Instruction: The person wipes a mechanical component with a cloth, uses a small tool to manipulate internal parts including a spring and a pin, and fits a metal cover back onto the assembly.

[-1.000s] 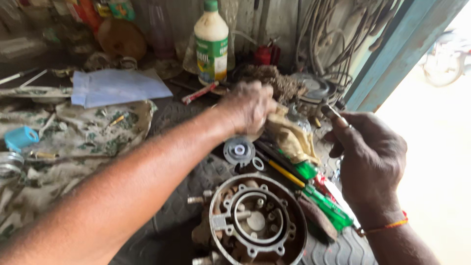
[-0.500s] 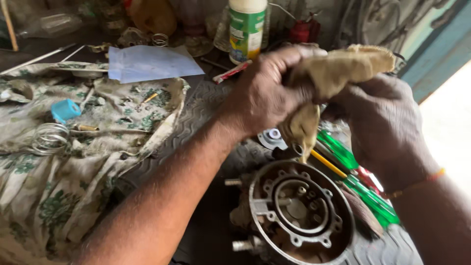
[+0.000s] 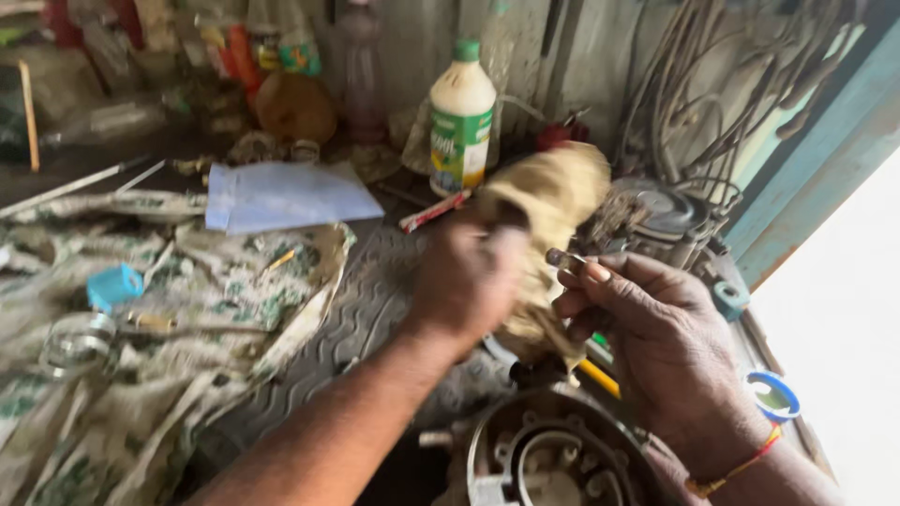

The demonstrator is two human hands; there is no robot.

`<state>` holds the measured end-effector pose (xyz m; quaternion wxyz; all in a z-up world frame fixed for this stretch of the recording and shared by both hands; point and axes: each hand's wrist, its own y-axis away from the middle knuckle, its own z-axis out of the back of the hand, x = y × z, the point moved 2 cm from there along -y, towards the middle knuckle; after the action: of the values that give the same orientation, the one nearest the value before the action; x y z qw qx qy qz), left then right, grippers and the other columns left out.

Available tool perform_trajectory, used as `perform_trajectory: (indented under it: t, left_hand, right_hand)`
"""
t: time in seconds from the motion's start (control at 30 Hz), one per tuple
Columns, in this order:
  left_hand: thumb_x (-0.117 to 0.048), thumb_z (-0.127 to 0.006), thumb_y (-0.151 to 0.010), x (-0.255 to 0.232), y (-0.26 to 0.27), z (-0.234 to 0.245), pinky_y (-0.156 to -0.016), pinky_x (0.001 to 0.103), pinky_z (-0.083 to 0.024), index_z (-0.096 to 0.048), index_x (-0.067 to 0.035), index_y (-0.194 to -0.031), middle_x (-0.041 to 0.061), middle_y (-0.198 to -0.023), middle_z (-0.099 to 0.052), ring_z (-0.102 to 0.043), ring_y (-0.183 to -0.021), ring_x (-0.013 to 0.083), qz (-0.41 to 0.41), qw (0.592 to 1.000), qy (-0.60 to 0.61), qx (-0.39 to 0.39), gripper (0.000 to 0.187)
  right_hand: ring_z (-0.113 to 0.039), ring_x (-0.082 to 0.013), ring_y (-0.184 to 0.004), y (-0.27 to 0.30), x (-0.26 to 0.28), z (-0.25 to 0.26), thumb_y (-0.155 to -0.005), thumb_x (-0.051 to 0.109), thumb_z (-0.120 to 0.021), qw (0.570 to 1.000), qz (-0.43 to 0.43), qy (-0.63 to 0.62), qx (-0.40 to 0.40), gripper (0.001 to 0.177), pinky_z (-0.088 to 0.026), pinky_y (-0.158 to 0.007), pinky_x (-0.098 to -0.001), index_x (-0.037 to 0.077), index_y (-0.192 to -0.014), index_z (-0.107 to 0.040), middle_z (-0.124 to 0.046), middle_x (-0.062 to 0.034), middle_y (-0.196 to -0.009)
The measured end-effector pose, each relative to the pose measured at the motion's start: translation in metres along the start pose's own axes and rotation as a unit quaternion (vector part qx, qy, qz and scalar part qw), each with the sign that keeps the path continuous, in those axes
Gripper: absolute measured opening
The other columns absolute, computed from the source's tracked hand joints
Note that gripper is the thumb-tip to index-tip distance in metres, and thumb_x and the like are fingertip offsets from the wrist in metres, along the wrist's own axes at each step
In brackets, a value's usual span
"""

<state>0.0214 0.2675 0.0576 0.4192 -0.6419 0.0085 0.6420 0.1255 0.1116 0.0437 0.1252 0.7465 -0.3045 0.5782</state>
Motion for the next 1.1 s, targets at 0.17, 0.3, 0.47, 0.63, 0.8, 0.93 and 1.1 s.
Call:
perform_trajectory:
  t: [0.17, 0.3, 0.47, 0.63, 0.8, 0.93, 1.1]
  left_hand:
    - [-0.027, -0.055, -0.094, -0.008, -0.008, 0.024, -0.072, 0.028, -0.061, -0.074, -0.008, -0.103, -0.002, -0.088, -0.08, -0.076, -0.078, 0.0121, 0.079, 0.978, 0.19, 0.037, 0.028]
    - [-0.02, -0.058, -0.102, -0.021, 0.015, 0.001, -0.064, 0.036, -0.054, -0.065, 0.003, -0.106, 0.01, -0.081, -0.068, -0.062, -0.069, 0.0194, 0.02, 0.943, 0.225, 0.245, 0.025]
    - [-0.019, -0.064, -0.094, -0.026, 0.017, -0.001, -0.072, 0.032, -0.06, -0.067, 0.004, -0.104, 0.006, -0.089, -0.071, -0.069, -0.082, 0.0139, -0.007, 0.959, 0.186, 0.213, 0.025]
    - [-0.029, -0.058, -0.095, -0.008, 0.004, 0.006, -0.075, 0.028, -0.059, -0.075, -0.005, -0.106, 0.001, -0.089, -0.076, -0.072, -0.082, 0.0121, 0.025, 0.989, 0.092, 0.111, 0.031]
    - [-0.028, -0.061, -0.095, 0.011, -0.01, 0.026, -0.075, 0.03, -0.057, -0.075, -0.005, -0.105, 0.005, -0.09, -0.076, -0.07, -0.082, 0.0135, 0.127, 0.984, 0.122, 0.012, 0.029]
    - [-0.018, -0.058, -0.102, 0.0, 0.003, 0.018, -0.082, 0.027, -0.057, -0.071, -0.005, -0.117, 0.008, -0.105, -0.072, -0.068, -0.093, 0.0135, -0.161, 0.976, -0.086, 0.116, 0.023]
    - [0.002, -0.063, -0.093, -0.008, 0.018, -0.002, -0.078, 0.029, -0.06, -0.07, 0.001, -0.11, 0.01, -0.096, -0.075, -0.071, -0.088, 0.0152, -0.043, 0.949, 0.13, 0.283, 0.019]
  right_hand:
    - [-0.064, -0.0186, -0.073, -0.01, 0.002, 0.009, -0.098, 0.018, -0.064, 0.997, -0.024, -0.037, -0.069, 0.027, -0.053, -0.07, -0.0332, -0.007, -0.106, -0.071, -0.074, -0.0135, -0.088]
    - [-0.065, -0.0173, -0.076, -0.01, -0.002, 0.009, -0.096, 0.015, -0.065, 0.998, -0.013, -0.04, -0.041, 0.023, -0.054, -0.072, -0.033, -0.005, -0.106, -0.071, -0.075, -0.0096, -0.089]
    - [-0.066, -0.0162, -0.079, -0.004, 0.0, 0.012, -0.092, 0.013, -0.071, 0.999, 0.018, 0.038, 0.008, 0.021, -0.054, -0.074, -0.0326, -0.005, -0.102, -0.074, -0.074, -0.0089, -0.088]
    - [-0.067, -0.0169, -0.078, 0.001, -0.002, 0.003, -0.094, 0.015, -0.07, 0.997, -0.015, 0.07, 0.042, 0.022, -0.055, -0.074, -0.0333, -0.006, -0.1, -0.074, -0.074, -0.0106, -0.085]
    - [-0.068, -0.0193, -0.076, 0.006, -0.005, -0.002, -0.09, 0.015, -0.065, 0.994, -0.095, -0.04, -0.021, 0.022, -0.055, -0.072, -0.034, -0.003, -0.1, -0.073, -0.077, -0.0133, -0.084]
    - [-0.064, -0.0183, -0.074, 0.001, -0.003, 0.002, -0.097, 0.015, -0.064, 0.997, -0.06, -0.012, -0.037, 0.022, -0.053, -0.07, -0.033, -0.006, -0.102, -0.071, -0.076, -0.0134, -0.088]
    - [-0.067, -0.0177, -0.075, 0.004, 0.001, 0.01, -0.091, 0.006, -0.065, 0.992, -0.045, 0.106, -0.052, 0.019, -0.053, -0.07, -0.0313, -0.007, -0.102, -0.074, -0.074, -0.0116, -0.086]
